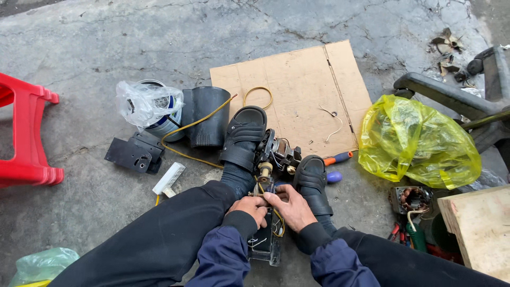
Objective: The person sits on the ground and uses a screwdriver to work on a disassembled electrical motor or appliance. They manipulate the internal components and wires of the device, occasionally adjusting the position of the motor housing and the attached power cord.
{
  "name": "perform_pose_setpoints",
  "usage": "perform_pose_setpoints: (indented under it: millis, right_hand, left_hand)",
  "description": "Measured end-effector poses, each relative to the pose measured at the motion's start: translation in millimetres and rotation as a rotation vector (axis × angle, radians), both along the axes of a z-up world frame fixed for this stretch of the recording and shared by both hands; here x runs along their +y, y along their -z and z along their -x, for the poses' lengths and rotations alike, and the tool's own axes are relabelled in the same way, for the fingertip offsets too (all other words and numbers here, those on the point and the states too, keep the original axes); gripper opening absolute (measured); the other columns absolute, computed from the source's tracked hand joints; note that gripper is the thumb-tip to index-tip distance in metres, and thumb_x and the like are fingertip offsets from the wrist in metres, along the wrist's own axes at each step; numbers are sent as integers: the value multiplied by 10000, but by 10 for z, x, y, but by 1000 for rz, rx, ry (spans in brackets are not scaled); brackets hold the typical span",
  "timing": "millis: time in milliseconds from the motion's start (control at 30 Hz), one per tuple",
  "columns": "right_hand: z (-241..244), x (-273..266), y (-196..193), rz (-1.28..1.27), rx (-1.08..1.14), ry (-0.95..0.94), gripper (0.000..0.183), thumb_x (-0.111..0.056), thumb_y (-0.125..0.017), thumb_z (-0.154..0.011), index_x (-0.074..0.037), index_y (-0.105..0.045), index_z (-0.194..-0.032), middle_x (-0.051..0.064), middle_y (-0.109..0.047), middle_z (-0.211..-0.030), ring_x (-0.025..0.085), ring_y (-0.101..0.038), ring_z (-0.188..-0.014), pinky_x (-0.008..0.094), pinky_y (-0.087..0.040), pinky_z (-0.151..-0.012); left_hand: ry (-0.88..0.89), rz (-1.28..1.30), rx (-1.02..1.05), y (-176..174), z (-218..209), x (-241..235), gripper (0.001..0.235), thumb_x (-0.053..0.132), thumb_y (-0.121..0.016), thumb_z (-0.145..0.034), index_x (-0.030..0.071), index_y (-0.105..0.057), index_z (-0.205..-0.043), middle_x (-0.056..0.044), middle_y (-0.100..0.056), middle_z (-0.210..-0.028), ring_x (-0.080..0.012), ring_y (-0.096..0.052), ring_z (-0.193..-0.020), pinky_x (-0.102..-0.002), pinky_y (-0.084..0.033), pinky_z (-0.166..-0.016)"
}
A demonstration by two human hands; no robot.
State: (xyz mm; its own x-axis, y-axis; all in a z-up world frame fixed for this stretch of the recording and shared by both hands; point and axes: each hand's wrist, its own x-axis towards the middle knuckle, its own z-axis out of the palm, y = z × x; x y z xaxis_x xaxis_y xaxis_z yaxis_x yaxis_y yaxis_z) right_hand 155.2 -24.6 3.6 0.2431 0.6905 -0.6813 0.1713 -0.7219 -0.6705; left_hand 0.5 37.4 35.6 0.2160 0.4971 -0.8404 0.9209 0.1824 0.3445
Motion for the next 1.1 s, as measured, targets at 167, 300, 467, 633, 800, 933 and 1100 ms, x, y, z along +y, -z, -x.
perform_pose_setpoints:
  millis: [167,300,467,633,800,933,1100]
  right_hand:
    - [-167,132,143,-27,57,-24,739,-534,-822,-873,-154,-641,-1481,102,-827,-1296,199,-792,-1207,361,-597,-1089]
    - [-119,170,-87,9,87,41,578,-346,-825,-846,-161,-730,-1386,113,-839,-1300,177,-810,-1145,320,-646,-1004]
    - [-171,39,155,-65,126,151,388,-292,-852,-892,-81,-767,-1206,114,-877,-1202,163,-837,-1104,285,-656,-1035]
    - [-218,-41,287,-115,160,158,314,-244,-840,-926,-73,-779,-1182,101,-881,-1121,132,-825,-1055,264,-649,-1017]
    - [-207,-25,224,-137,236,176,320,-239,-827,-951,-62,-770,-1212,111,-872,-1174,142,-806,-1099,278,-627,-1042]
    - [-220,-53,268,-206,285,191,327,-227,-851,-935,-66,-761,-1204,108,-869,-1187,143,-817,-1122,279,-646,-1057]
    - [-257,-47,296,-274,214,100,340,-241,-844,-948,-165,-733,-1260,34,-850,-1108,99,-790,-987,254,-623,-974]
  left_hand:
    - [5,25,-57,60,25,36,402,348,-541,-1037,303,-763,-1369,85,-825,-804,-145,-793,-982,-404,-595,-997]
    - [2,-4,15,77,-10,-12,373,395,-573,-977,409,-818,-1258,136,-813,-744,-97,-777,-1054,-321,-569,-1014]
    - [4,0,34,33,-39,-8,319,445,-581,-1014,426,-809,-1237,164,-819,-780,-110,-773,-1029,-345,-567,-979]
    - [67,-87,75,82,-52,-88,303,521,-566,-1036,457,-777,-1244,115,-848,-943,-252,-735,-1145,-447,-559,-1002]
    - [98,-209,69,257,12,-140,264,530,-578,-1032,436,-778,-1178,-32,-811,-1113,-393,-715,-1115,-575,-549,-944]
    - [98,-190,56,203,-18,-141,251,505,-563,-1037,442,-765,-1172,100,-841,-910,-293,-748,-1104,-494,-562,-951]
    - [-8,-145,95,-9,-191,-160,281,645,-603,-948,457,-765,-1080,125,-846,-790,-266,-770,-1115,-430,-554,-969]
